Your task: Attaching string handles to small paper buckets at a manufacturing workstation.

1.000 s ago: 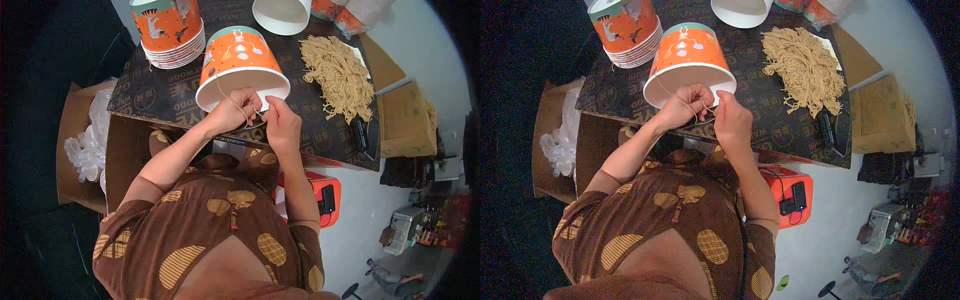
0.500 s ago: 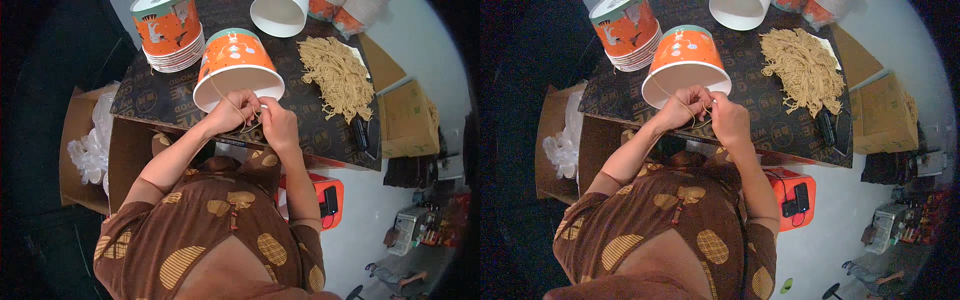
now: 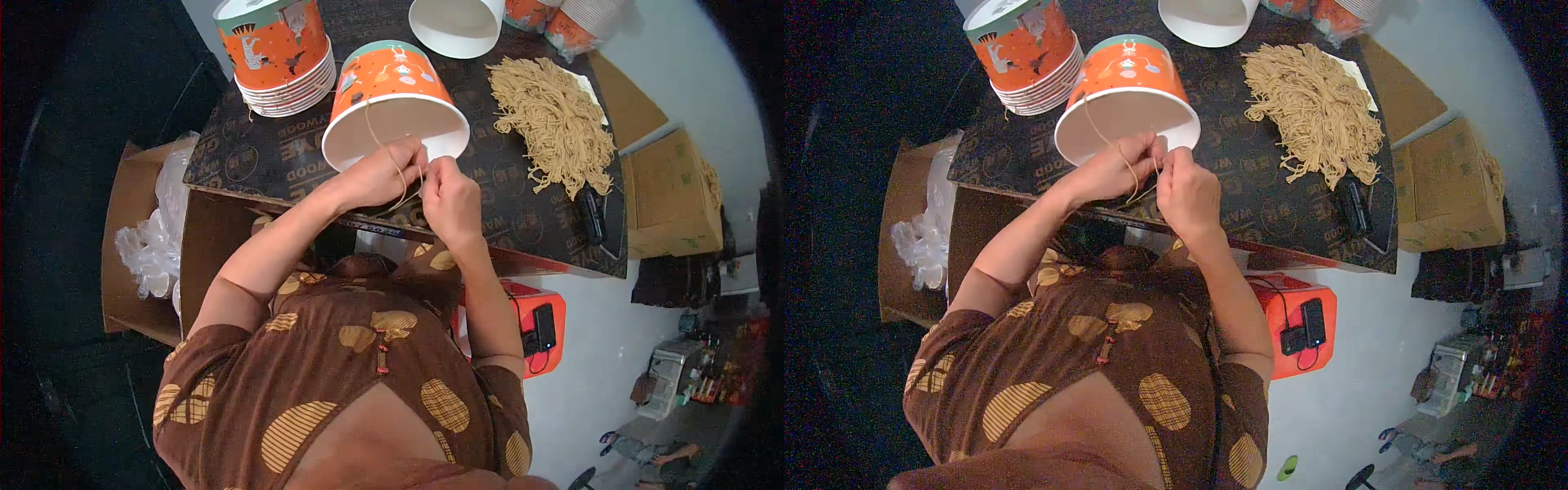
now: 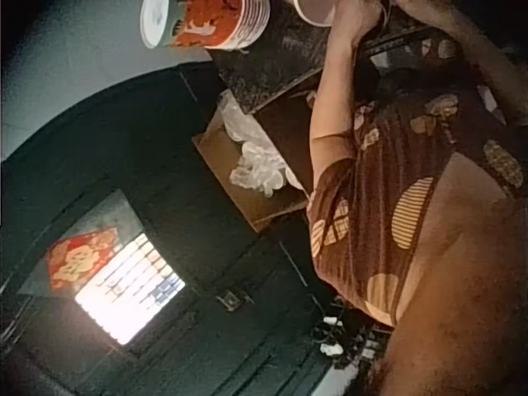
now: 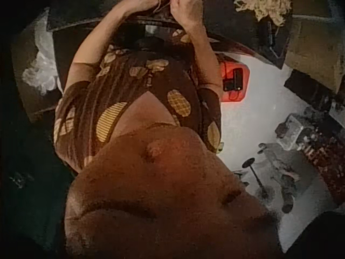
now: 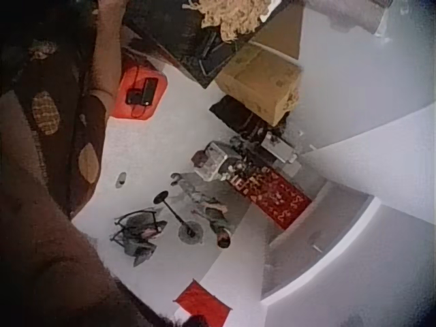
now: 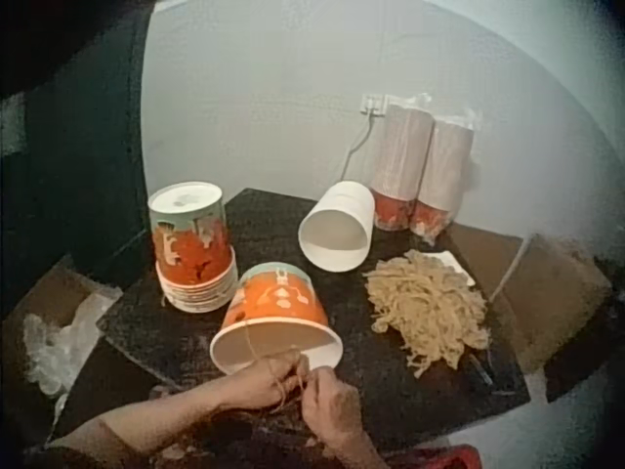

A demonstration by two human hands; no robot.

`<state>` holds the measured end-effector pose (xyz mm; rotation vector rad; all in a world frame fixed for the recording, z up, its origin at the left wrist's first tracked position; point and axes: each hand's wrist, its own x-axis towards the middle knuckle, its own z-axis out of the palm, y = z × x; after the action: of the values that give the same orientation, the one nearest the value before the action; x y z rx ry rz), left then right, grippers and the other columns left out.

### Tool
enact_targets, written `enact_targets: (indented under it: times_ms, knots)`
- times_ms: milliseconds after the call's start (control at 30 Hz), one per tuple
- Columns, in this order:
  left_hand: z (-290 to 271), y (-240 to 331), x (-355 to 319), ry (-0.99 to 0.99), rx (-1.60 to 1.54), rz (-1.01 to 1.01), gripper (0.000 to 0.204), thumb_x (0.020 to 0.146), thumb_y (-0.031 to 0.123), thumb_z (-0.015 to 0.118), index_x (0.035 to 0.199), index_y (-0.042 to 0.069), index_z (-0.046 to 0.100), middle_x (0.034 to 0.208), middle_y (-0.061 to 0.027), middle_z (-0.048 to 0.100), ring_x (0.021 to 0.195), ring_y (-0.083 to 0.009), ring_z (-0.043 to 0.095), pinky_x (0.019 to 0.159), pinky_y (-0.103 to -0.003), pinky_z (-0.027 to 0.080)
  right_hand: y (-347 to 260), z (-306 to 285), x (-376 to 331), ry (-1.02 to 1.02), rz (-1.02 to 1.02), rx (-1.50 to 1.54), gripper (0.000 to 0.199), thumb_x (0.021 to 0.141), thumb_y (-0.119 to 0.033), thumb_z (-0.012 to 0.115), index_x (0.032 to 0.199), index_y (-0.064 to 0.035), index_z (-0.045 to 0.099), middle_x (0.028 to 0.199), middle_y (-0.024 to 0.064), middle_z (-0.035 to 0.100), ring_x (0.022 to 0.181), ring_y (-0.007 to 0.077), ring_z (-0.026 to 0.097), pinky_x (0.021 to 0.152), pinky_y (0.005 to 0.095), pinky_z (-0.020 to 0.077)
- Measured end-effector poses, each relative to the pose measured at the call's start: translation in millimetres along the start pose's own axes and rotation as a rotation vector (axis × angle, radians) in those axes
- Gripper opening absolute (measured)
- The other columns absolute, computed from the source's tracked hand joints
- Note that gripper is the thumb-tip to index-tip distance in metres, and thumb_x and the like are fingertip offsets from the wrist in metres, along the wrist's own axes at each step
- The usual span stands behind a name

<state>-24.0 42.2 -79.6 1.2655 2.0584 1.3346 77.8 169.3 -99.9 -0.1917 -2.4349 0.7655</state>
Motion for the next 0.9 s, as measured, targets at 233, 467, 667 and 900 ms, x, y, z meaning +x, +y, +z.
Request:
enact_targets:
  times_ms: [233, 467, 667, 900]
  knots:
    - [0.0, -5.2, 5.7, -0.037, -0.017, -0.040, 0.011, 0.092, 0.009, 0.058, 0.085, 0.006, 0.050, 0.073, -0.0003, 0.051, 0.061, -0.0093, 0.047, 0.052, -0.025, 0.041, 7.3, 0.5, -4.1, -0.047, 0.055, 0.155, 0.006, 0.085, -0.008, 0.057, 0.087, -0.0038, 0.053, 0.069, 0.0207, 0.062, 0.066, 0.0416, 0.062, 0.058, 0.0515, 0.0459]
    - [-0.9, -1.7, 4.8, -0.042, -0.408, -0.266, 0.009, 0.086, -0.001, 0.054, 0.077, 0.001, 0.054, 0.062, -0.0043, 0.052, 0.046, -0.0109, 0.047, 0.040, -0.025, 0.037, 8.0, -4.4, -11.2, -0.067, -0.113, 0.159, 0.005, 0.085, -0.007, 0.057, 0.090, -0.0054, 0.055, 0.073, 0.0173, 0.062, 0.067, 0.0402, 0.060, 0.057, 0.0473, 0.0463]
    - [-1.6, -5.2, 1.0, -0.029, -0.464, -0.235, 0.011, 0.081, -0.003, 0.055, 0.072, 0.002, 0.054, 0.061, -0.0021, 0.050, 0.047, -0.0096, 0.047, 0.041, -0.024, 0.037, 1.9, -13.3, -9.8, 0.062, -0.109, 0.130, 0.005, 0.086, -0.010, 0.059, 0.089, -0.0053, 0.059, 0.082, 0.0144, 0.061, 0.071, 0.0366, 0.061, 0.060, 0.0428, 0.0478]
    - [10.4, -16.2, -5.4, 0.083, -0.323, 0.039, 0.010, 0.078, -0.004, 0.058, 0.073, 0.003, 0.053, 0.065, 0.0004, 0.051, 0.058, -0.0082, 0.046, 0.050, -0.025, 0.039, -4.2, 0.1, -5.3, 0.185, -0.049, 0.183, 0.010, 0.087, -0.006, 0.058, 0.095, -0.0034, 0.064, 0.083, 0.0160, 0.061, 0.075, 0.0370, 0.061, 0.063, 0.0431, 0.0484]
